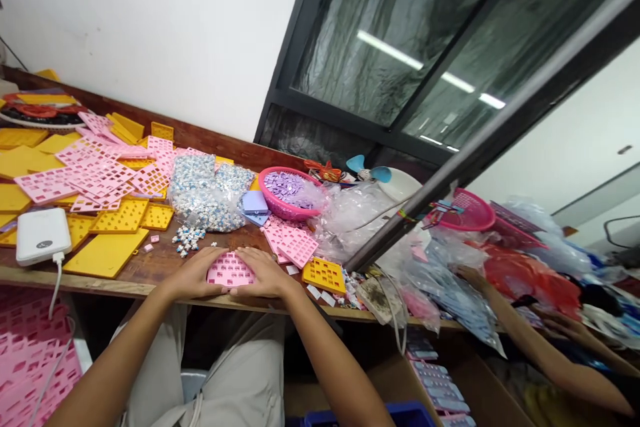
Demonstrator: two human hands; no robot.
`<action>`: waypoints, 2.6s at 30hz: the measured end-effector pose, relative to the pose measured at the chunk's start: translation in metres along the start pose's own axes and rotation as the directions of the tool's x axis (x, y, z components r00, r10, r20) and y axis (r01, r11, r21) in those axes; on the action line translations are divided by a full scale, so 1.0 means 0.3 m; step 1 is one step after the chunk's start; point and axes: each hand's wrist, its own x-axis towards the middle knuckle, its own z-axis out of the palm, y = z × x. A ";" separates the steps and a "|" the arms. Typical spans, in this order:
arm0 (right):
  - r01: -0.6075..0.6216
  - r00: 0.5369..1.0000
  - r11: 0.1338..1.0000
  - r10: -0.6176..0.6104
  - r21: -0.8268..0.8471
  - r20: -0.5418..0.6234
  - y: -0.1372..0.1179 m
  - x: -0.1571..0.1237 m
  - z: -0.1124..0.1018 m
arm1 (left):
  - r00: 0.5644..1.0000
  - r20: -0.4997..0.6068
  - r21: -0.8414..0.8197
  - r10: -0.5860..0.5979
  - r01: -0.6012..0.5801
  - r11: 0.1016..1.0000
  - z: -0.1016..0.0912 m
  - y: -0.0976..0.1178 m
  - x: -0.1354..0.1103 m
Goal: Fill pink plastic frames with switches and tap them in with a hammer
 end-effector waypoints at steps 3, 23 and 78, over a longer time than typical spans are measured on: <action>-0.196 0.927 0.980 0.190 0.013 -0.322 0.026 -0.172 -0.041 | 1.000 0.010 0.036 0.017 -0.017 0.999 0.009 -0.008 -0.002; -0.576 0.760 0.817 0.541 0.013 -0.359 0.030 -0.579 0.039 | 0.995 0.095 0.344 -0.019 -0.015 0.939 0.056 0.042 -0.009; -0.475 0.702 0.849 0.524 0.232 -0.482 -0.114 -0.627 0.108 | 0.996 0.090 0.467 -0.026 -0.019 0.884 0.060 0.055 -0.012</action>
